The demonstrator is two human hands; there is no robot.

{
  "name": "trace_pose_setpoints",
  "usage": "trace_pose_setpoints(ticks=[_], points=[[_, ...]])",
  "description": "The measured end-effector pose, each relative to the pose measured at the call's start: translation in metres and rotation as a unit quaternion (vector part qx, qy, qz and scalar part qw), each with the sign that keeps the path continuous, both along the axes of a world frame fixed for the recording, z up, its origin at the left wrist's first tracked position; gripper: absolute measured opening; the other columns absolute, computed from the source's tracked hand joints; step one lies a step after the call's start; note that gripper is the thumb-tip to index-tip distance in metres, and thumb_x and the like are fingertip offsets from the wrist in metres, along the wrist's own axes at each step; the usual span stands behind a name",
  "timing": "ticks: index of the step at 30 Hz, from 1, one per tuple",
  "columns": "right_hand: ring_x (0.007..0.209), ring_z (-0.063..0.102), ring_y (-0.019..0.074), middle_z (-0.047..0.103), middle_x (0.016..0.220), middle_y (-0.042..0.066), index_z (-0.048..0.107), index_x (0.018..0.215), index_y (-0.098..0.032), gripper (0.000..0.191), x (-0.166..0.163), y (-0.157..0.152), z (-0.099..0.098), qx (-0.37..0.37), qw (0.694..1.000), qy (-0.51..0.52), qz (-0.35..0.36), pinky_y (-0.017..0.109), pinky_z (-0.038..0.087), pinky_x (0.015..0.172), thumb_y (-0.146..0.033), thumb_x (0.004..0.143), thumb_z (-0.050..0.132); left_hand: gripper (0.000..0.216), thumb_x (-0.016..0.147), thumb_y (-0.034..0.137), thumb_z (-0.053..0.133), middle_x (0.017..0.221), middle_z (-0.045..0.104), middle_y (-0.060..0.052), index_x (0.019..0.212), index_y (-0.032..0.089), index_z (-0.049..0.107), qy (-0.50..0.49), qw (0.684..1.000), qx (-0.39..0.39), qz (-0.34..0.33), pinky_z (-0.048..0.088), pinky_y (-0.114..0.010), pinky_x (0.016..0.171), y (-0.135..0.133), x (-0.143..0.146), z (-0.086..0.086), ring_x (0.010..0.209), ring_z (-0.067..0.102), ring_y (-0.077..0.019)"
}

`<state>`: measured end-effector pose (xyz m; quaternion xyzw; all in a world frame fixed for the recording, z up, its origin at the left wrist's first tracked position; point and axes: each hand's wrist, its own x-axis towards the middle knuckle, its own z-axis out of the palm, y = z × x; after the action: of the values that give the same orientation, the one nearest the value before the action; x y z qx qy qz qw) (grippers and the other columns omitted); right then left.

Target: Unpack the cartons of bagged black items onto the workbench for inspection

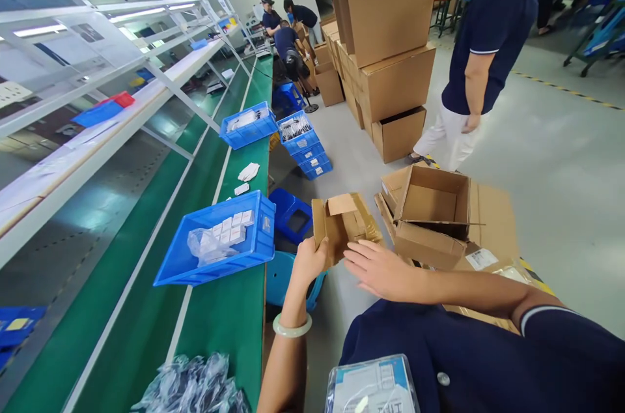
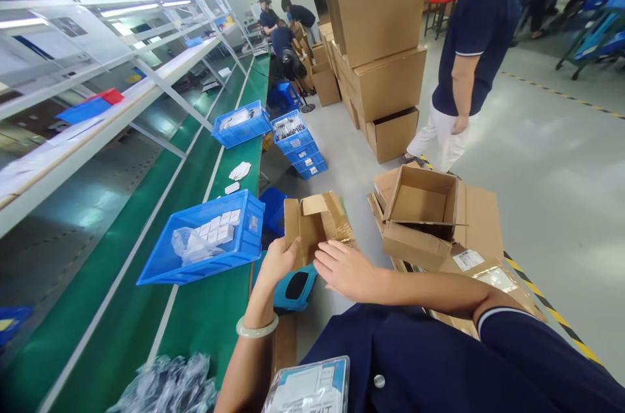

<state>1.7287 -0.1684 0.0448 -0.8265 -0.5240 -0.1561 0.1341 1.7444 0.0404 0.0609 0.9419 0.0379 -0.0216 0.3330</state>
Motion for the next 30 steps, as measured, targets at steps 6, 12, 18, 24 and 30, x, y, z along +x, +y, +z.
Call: trace_pose_setpoints(ticks=[6,12,18,24,30], points=[[0.085,0.050,0.0229,0.060,0.083,0.010,0.067,0.086,-0.013,0.022,0.045,0.010,-0.030,-0.122,0.991,0.025,-0.049,0.037,0.041,0.077,-0.010,0.087,0.045,0.030,0.084,0.032,0.041,0.068,0.062,-0.009,0.074,0.011,0.061,0.023,0.997,0.075,-0.012,0.041,-0.028,0.057,-0.003,0.004,0.009,0.063,0.058,-0.0200],[0.076,0.049,0.0174,0.061,0.078,0.005,0.068,0.086,-0.016,0.020,0.071,-0.025,0.007,-0.165,0.952,0.240,0.094,0.027,0.035,0.065,-0.035,0.081,0.064,0.046,0.087,0.028,0.046,0.139,0.039,-0.016,0.129,0.009,0.044,-0.291,0.894,0.261,-0.218,0.021,-0.050,0.107,-0.038,-0.031,0.030,0.134,0.026,-0.0303],[0.076,0.053,0.0120,0.061,0.082,0.004,0.066,0.090,-0.011,0.033,0.093,-0.048,0.034,-0.089,0.829,0.488,0.260,0.022,0.039,0.071,-0.042,0.080,0.064,0.055,0.087,0.051,0.046,0.136,0.043,-0.015,0.123,0.010,0.050,-0.254,0.809,0.218,-0.483,0.021,-0.046,0.109,-0.050,-0.038,0.055,0.129,0.032,-0.0270],[0.072,0.051,0.0106,0.058,0.071,0.002,0.064,0.079,-0.009,0.035,0.094,-0.062,0.046,-0.047,0.764,0.584,0.269,0.022,0.040,0.069,-0.044,0.079,0.064,0.049,0.081,0.060,0.050,0.078,0.058,-0.006,0.079,0.012,0.059,-0.232,0.796,0.180,-0.530,0.033,-0.039,0.079,-0.051,-0.028,0.073,0.087,0.051,-0.0215],[0.066,0.051,0.0092,0.057,0.070,0.002,0.063,0.078,-0.009,0.035,0.083,-0.084,0.033,-0.001,0.758,0.624,0.189,0.021,0.039,0.062,-0.044,0.080,0.063,0.041,0.088,0.047,0.049,0.062,0.048,0.000,0.064,0.014,0.048,-0.221,0.803,0.182,-0.523,0.021,-0.035,0.067,-0.054,-0.039,0.078,0.072,0.042,-0.0153]])
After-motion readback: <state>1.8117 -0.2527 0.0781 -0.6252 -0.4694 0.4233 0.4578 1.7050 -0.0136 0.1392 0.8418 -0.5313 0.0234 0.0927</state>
